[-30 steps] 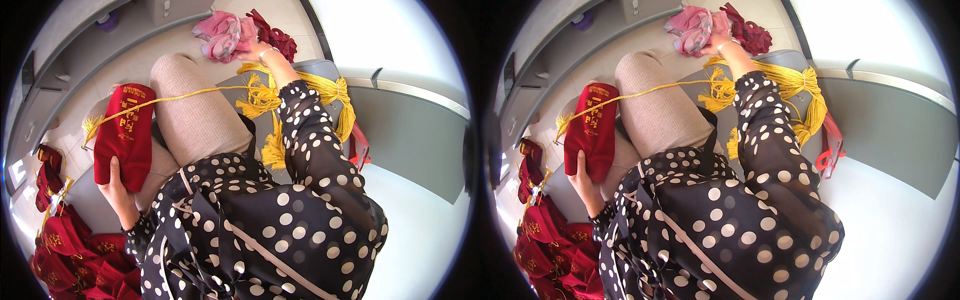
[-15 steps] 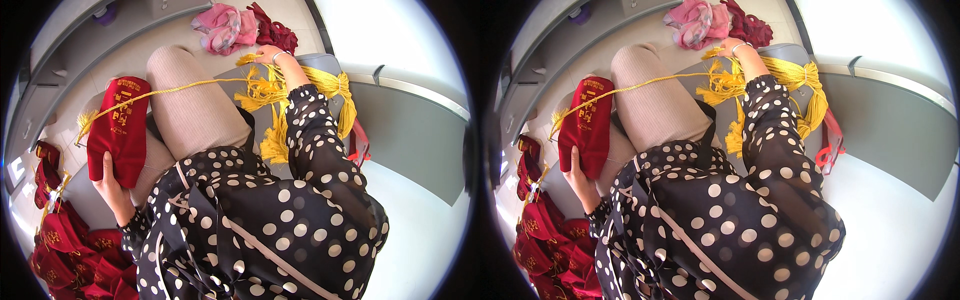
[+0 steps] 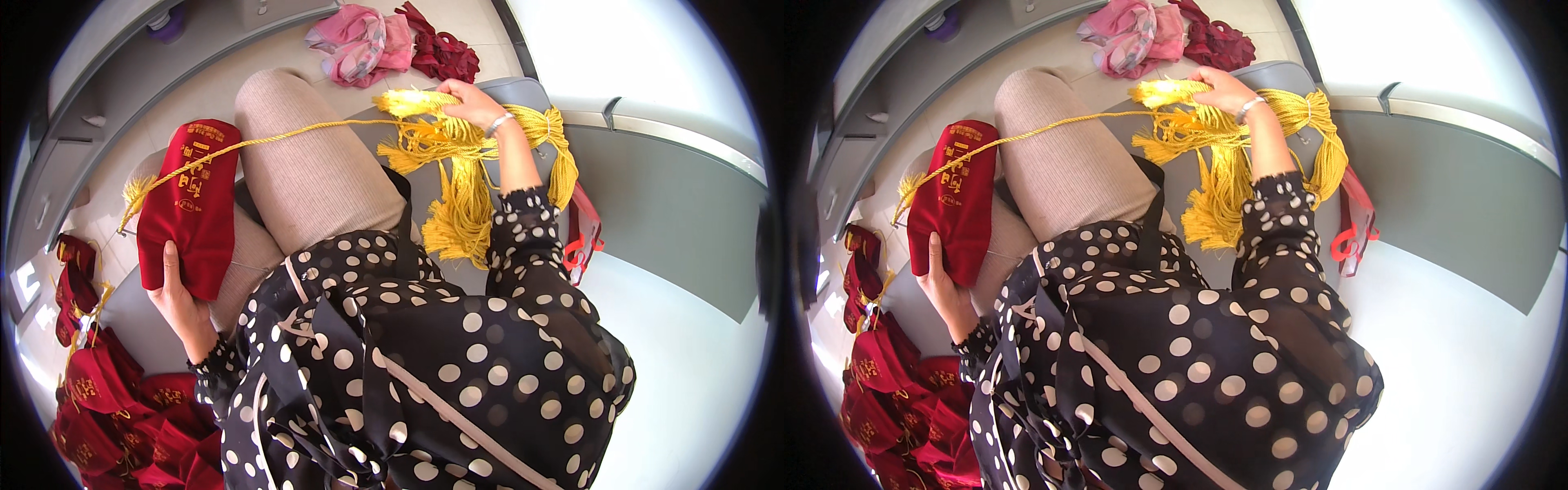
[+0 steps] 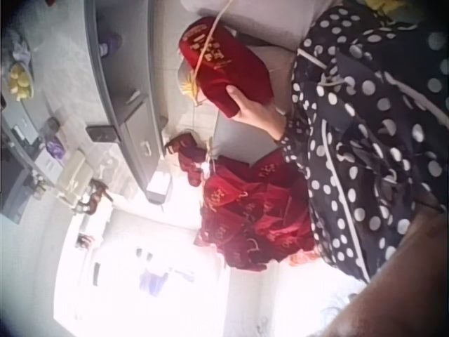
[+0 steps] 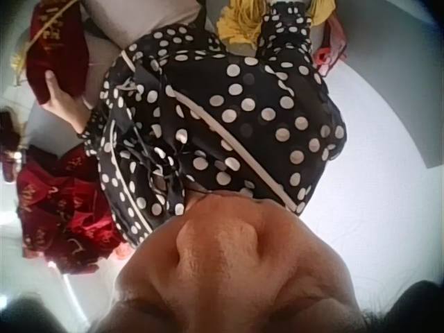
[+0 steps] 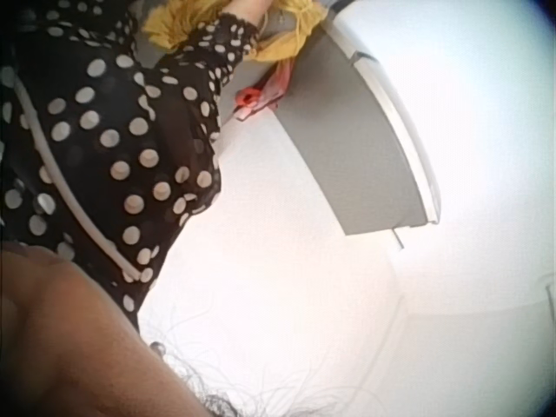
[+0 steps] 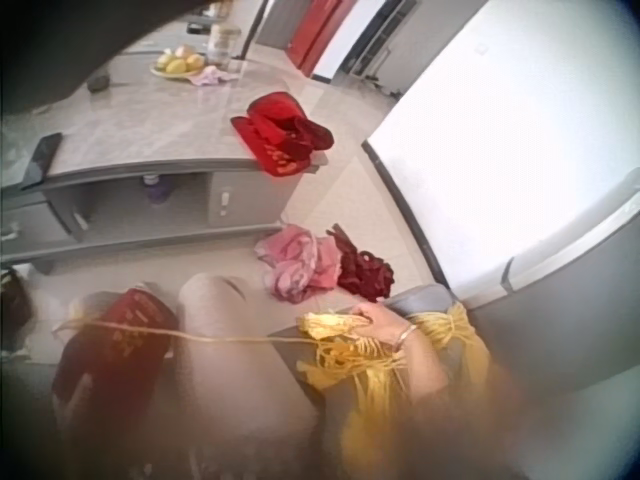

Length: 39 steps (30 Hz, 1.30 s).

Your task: The person sits on the floor and sews a yellow cord onto the opening of a red fabric pouch using a needle and thread. They repeatedly pick up pouches from a pile, stitch the cord, and place the finished pouches back onto the pile.

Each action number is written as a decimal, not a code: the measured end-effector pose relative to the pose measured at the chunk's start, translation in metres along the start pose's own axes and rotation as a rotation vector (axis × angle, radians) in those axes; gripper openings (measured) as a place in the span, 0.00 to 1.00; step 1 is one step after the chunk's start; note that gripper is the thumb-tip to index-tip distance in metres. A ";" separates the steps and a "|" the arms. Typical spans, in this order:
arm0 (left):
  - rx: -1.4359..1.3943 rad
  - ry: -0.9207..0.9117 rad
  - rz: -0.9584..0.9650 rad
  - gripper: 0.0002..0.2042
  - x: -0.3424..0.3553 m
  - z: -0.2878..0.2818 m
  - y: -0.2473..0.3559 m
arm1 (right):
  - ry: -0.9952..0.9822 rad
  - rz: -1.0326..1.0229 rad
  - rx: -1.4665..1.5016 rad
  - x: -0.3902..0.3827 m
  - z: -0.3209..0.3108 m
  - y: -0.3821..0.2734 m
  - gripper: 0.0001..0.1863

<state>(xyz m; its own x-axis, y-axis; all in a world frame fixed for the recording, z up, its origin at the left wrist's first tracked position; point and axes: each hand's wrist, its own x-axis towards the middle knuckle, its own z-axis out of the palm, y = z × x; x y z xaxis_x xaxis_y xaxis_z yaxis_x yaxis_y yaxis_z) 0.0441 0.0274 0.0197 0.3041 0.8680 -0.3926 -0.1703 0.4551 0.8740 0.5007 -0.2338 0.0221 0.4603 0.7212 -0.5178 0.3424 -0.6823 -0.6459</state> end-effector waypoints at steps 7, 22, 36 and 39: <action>-0.031 -0.018 -0.003 0.17 0.002 0.003 -0.002 | -0.160 0.020 -0.462 -0.051 0.015 0.014 0.19; -0.162 -0.036 0.039 0.15 -0.007 0.008 0.014 | 0.077 -0.469 0.049 -0.035 0.152 -0.195 0.06; -0.172 -0.084 0.109 0.13 -0.009 0.015 0.017 | -0.375 -0.310 0.211 -0.052 0.238 -0.235 0.08; -0.156 -0.089 0.135 0.14 -0.009 0.017 0.019 | -0.081 -0.564 0.034 -0.050 0.243 -0.222 0.08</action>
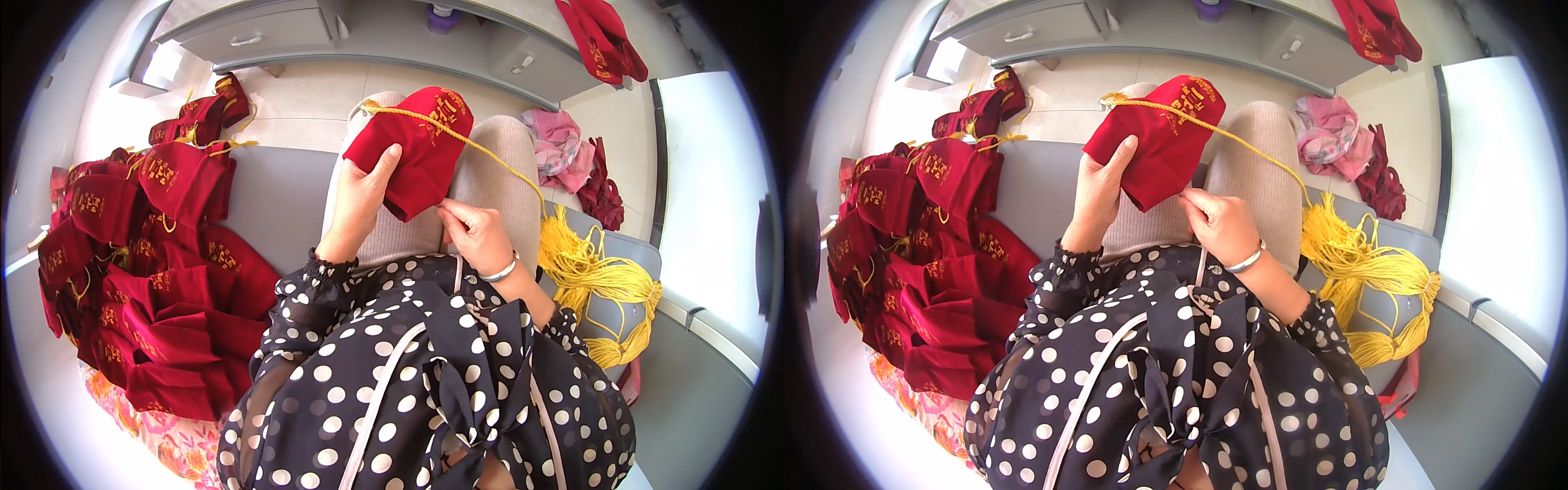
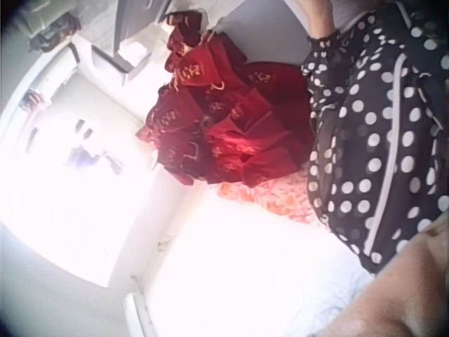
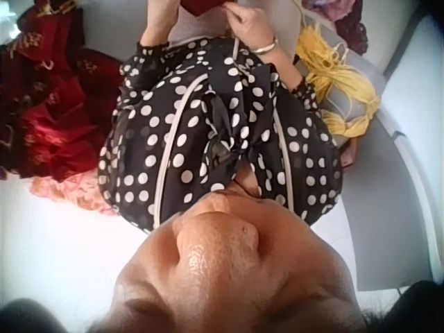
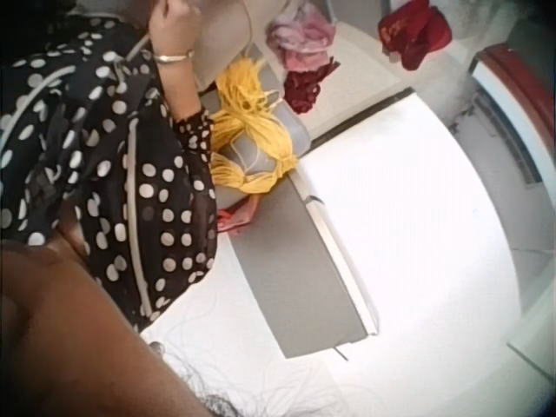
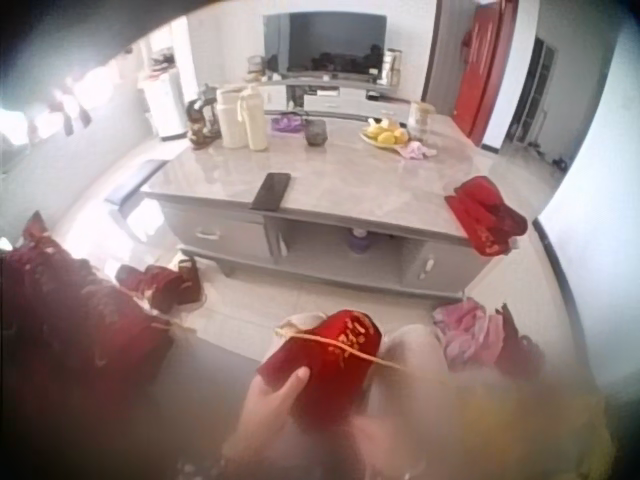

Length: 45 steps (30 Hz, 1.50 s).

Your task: The person sits on the floor and sews a yellow cord onto the opening of a red fabric pouch using a needle and thread. They repeatedly pick up pouches from a pile, stitch the cord, and place the finished pouches back onto the pile.

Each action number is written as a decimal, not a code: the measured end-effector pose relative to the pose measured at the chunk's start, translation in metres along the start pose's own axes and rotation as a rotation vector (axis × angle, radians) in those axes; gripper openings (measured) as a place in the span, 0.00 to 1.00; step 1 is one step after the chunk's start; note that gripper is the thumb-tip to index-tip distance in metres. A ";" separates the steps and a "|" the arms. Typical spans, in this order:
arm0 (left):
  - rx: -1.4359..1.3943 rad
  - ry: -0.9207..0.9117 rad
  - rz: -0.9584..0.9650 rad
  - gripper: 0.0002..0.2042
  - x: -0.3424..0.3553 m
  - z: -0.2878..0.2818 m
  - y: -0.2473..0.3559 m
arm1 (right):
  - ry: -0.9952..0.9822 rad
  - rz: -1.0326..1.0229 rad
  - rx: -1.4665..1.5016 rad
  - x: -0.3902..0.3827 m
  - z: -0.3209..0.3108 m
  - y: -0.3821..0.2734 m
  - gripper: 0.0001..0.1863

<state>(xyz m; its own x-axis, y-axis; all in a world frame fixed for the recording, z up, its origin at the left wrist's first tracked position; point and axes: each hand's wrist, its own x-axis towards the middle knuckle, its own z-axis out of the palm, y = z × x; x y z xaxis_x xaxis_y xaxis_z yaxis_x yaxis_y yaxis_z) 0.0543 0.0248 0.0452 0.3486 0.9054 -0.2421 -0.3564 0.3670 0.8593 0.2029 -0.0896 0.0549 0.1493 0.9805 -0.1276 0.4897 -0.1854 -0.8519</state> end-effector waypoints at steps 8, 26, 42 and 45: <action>-0.224 0.004 -0.006 0.14 -0.003 0.011 0.013 | 0.105 -0.155 -0.210 -0.004 -0.004 0.010 0.08; -0.594 0.100 -0.056 0.18 0.027 -0.042 0.052 | -0.120 0.043 -0.180 -0.049 -0.054 0.011 0.10; -0.527 0.253 0.104 0.13 0.029 -0.066 0.058 | 0.516 0.195 0.125 -0.069 -0.141 0.096 0.11; -0.526 0.196 0.136 0.12 0.025 -0.064 0.060 | 0.675 0.315 0.434 -0.079 -0.158 0.099 0.12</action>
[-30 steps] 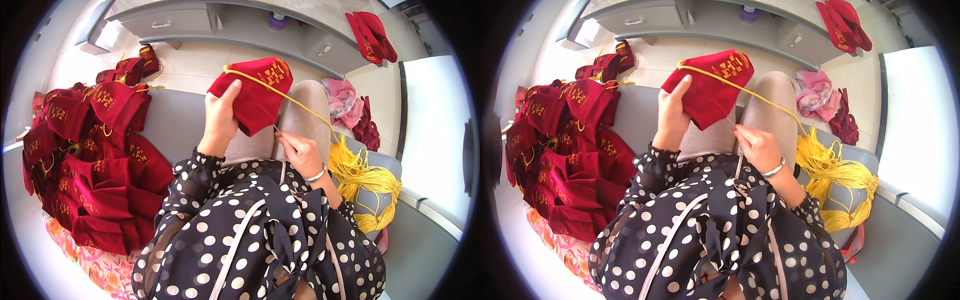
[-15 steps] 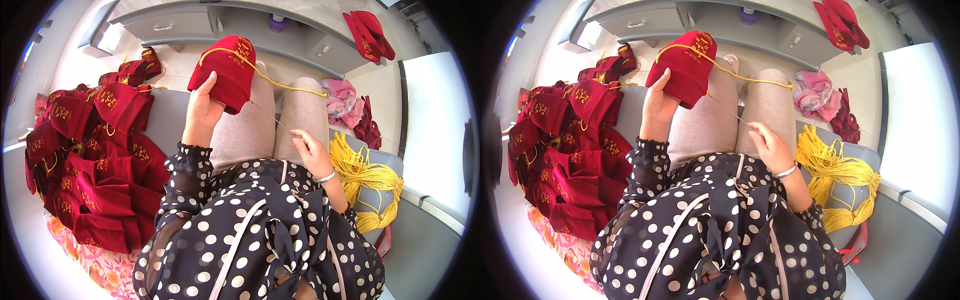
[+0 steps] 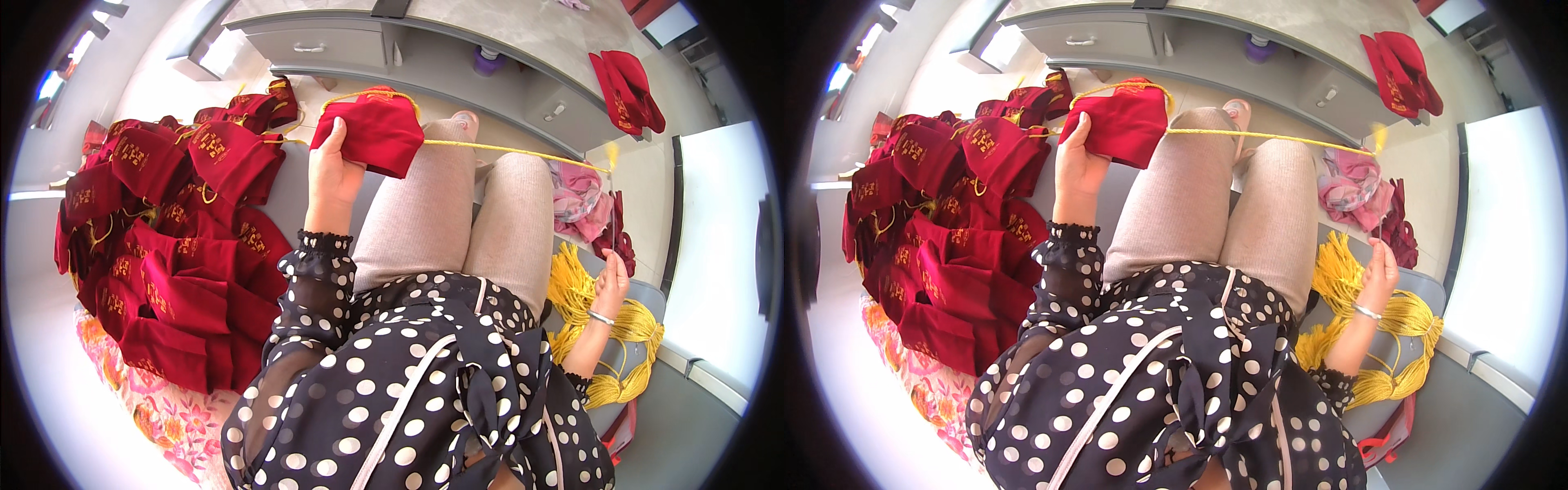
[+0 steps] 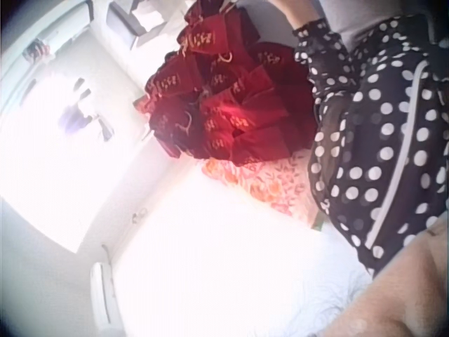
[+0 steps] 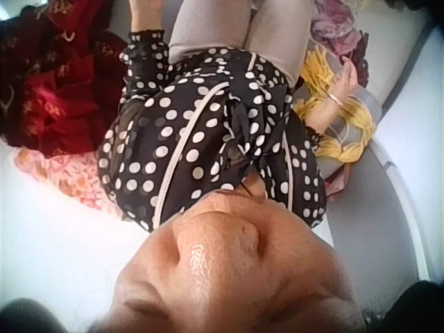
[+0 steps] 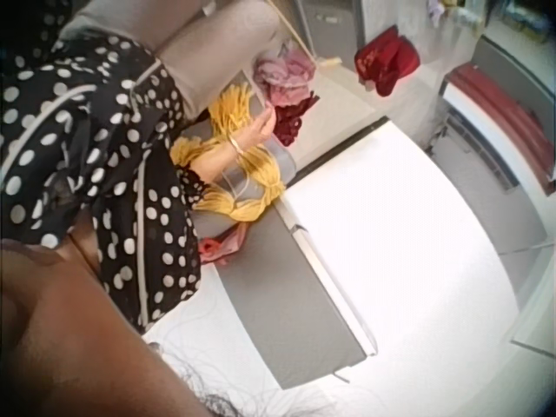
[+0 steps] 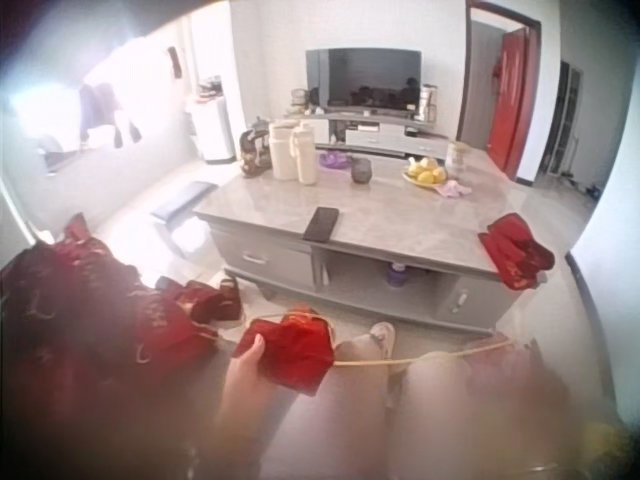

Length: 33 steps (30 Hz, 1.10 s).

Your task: The person sits on the floor and sews a yellow cord onto the opening of a red fabric pouch using a needle and thread. They repeatedly pick up pouches from a pile, stitch the cord, and place the finished pouches back onto the pile.

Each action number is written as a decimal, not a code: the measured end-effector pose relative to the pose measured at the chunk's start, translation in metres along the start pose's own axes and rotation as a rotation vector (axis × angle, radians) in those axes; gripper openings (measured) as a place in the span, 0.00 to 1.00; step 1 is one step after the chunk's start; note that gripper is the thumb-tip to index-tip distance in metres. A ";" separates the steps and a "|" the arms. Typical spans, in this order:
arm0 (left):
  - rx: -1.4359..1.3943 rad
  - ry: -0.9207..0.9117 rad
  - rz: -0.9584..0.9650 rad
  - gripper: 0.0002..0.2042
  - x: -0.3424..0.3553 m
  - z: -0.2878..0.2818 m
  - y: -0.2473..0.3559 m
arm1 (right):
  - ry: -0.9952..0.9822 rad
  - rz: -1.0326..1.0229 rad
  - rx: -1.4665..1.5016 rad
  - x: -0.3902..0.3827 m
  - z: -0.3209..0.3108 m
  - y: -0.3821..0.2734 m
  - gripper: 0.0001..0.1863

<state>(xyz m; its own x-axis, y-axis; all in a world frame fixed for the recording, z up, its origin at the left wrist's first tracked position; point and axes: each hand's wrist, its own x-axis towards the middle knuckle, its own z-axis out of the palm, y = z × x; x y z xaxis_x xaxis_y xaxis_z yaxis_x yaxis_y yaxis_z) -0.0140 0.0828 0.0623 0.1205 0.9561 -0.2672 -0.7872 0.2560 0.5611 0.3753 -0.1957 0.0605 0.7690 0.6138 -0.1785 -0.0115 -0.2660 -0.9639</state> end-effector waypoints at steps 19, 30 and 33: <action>0.021 -0.030 0.083 0.10 -0.018 0.004 -0.004 | 0.235 -0.074 0.316 0.034 -0.020 0.018 0.17; 0.035 -0.105 0.016 0.15 -0.037 0.025 -0.006 | 0.206 -0.097 0.417 0.026 -0.021 0.002 0.18; 0.226 -0.247 0.016 0.20 -0.039 0.017 -0.006 | 0.160 -0.146 0.460 0.027 -0.015 -0.014 0.18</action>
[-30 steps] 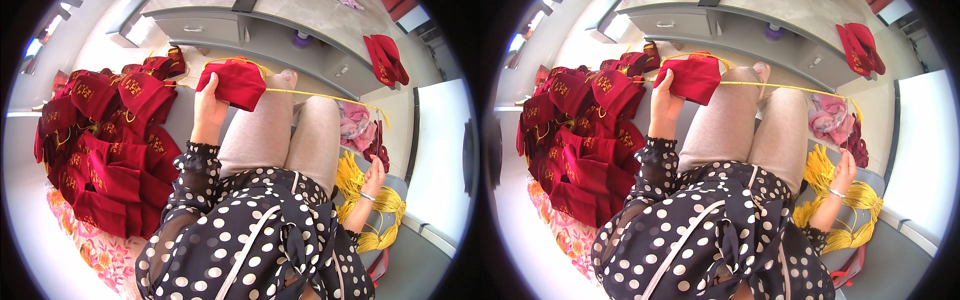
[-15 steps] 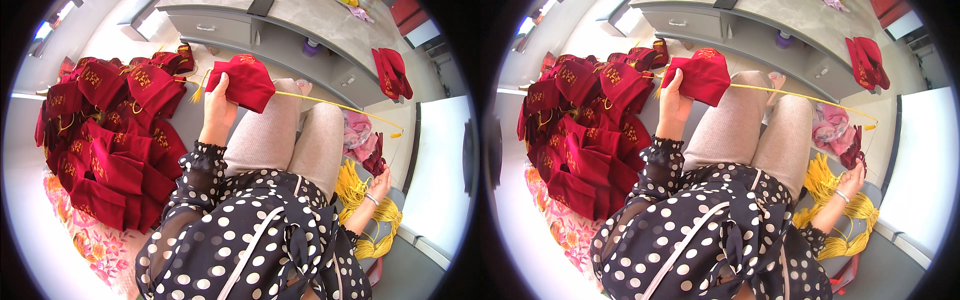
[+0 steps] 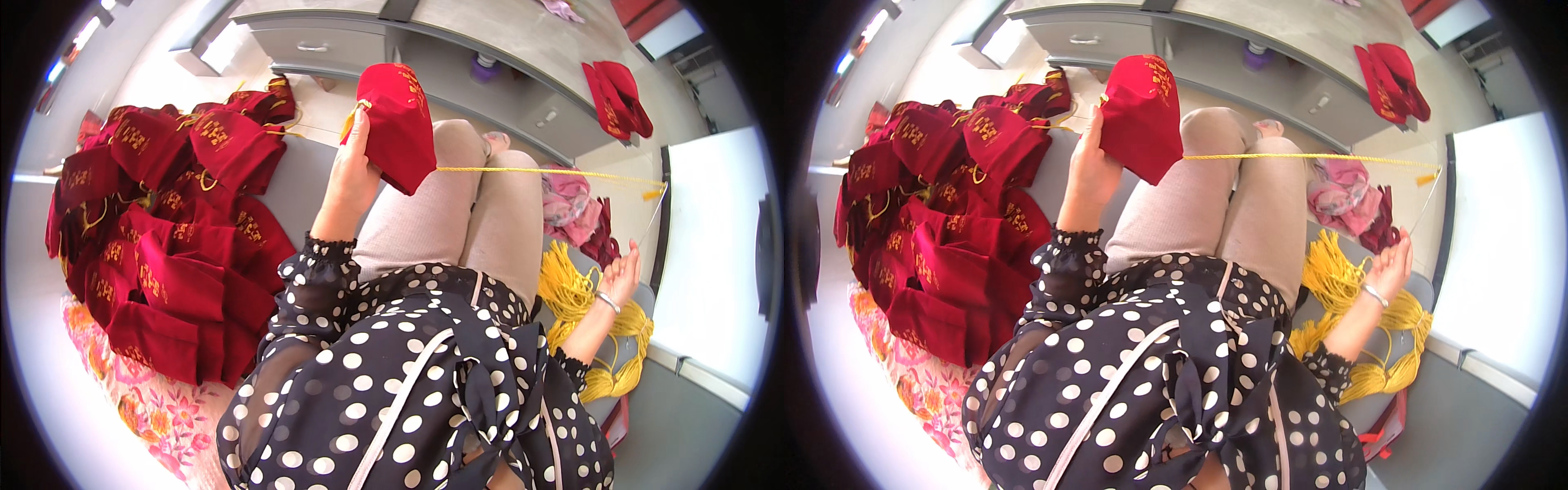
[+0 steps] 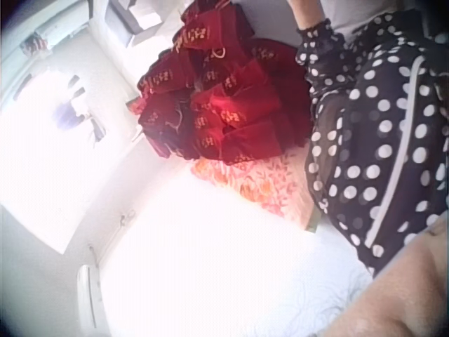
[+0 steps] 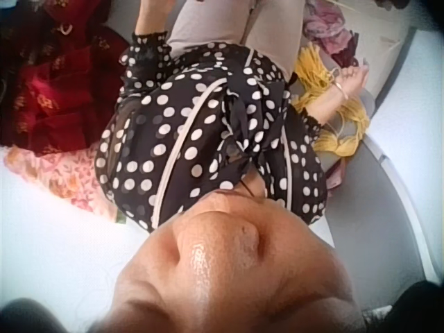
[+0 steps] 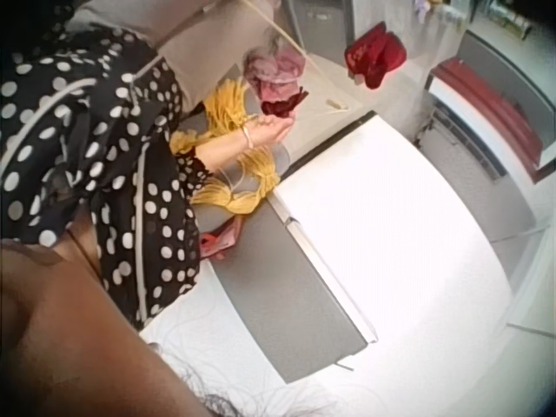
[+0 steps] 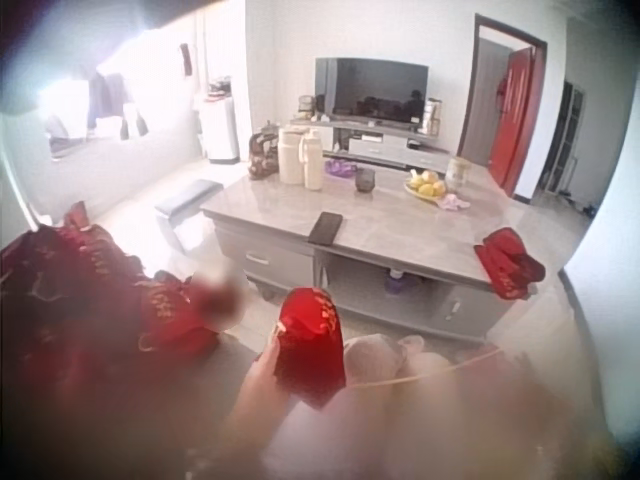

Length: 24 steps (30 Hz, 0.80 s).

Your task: The person sits on the floor and sews a yellow cord onto the opening of a red fabric pouch using a needle and thread. They repeatedly pick up pouches from a pile, stitch the cord, and place the finished pouches back onto the pile.

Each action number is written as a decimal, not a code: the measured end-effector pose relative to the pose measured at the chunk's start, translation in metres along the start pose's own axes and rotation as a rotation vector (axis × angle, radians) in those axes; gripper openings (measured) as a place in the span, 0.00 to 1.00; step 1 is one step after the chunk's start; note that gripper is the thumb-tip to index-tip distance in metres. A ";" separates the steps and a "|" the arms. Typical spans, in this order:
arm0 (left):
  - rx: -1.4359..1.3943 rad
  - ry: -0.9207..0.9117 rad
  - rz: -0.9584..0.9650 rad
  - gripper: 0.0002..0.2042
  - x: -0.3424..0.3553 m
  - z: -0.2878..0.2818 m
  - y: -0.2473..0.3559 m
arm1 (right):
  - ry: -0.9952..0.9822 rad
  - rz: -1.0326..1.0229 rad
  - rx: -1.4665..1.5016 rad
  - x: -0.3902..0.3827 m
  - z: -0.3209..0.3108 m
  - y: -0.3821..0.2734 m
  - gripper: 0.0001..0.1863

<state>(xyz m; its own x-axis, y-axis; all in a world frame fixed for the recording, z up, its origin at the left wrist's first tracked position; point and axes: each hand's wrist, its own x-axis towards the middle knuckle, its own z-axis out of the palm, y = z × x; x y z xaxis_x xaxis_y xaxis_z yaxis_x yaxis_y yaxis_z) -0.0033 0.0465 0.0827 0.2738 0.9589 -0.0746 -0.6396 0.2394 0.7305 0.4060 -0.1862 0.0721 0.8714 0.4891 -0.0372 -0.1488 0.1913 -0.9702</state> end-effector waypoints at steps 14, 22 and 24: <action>0.801 -0.422 -0.172 0.39 -0.024 -0.039 -0.054 | -0.206 0.078 0.204 -0.004 0.059 -0.027 0.16; 1.347 -0.483 0.287 0.24 -0.030 -0.034 -0.067 | -0.290 0.162 0.269 0.015 0.093 -0.017 0.15; 1.220 -0.332 0.279 0.16 -0.024 -0.022 -0.058 | -0.332 0.187 0.336 0.021 0.105 -0.017 0.14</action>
<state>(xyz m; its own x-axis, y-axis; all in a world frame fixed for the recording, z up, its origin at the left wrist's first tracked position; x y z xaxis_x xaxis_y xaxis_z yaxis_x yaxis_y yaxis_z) 0.0118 0.0130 0.0270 0.5146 0.8281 0.2224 0.3123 -0.4226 0.8508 0.3780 -0.0894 0.1125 0.6277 0.7751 -0.0717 -0.4781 0.3112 -0.8214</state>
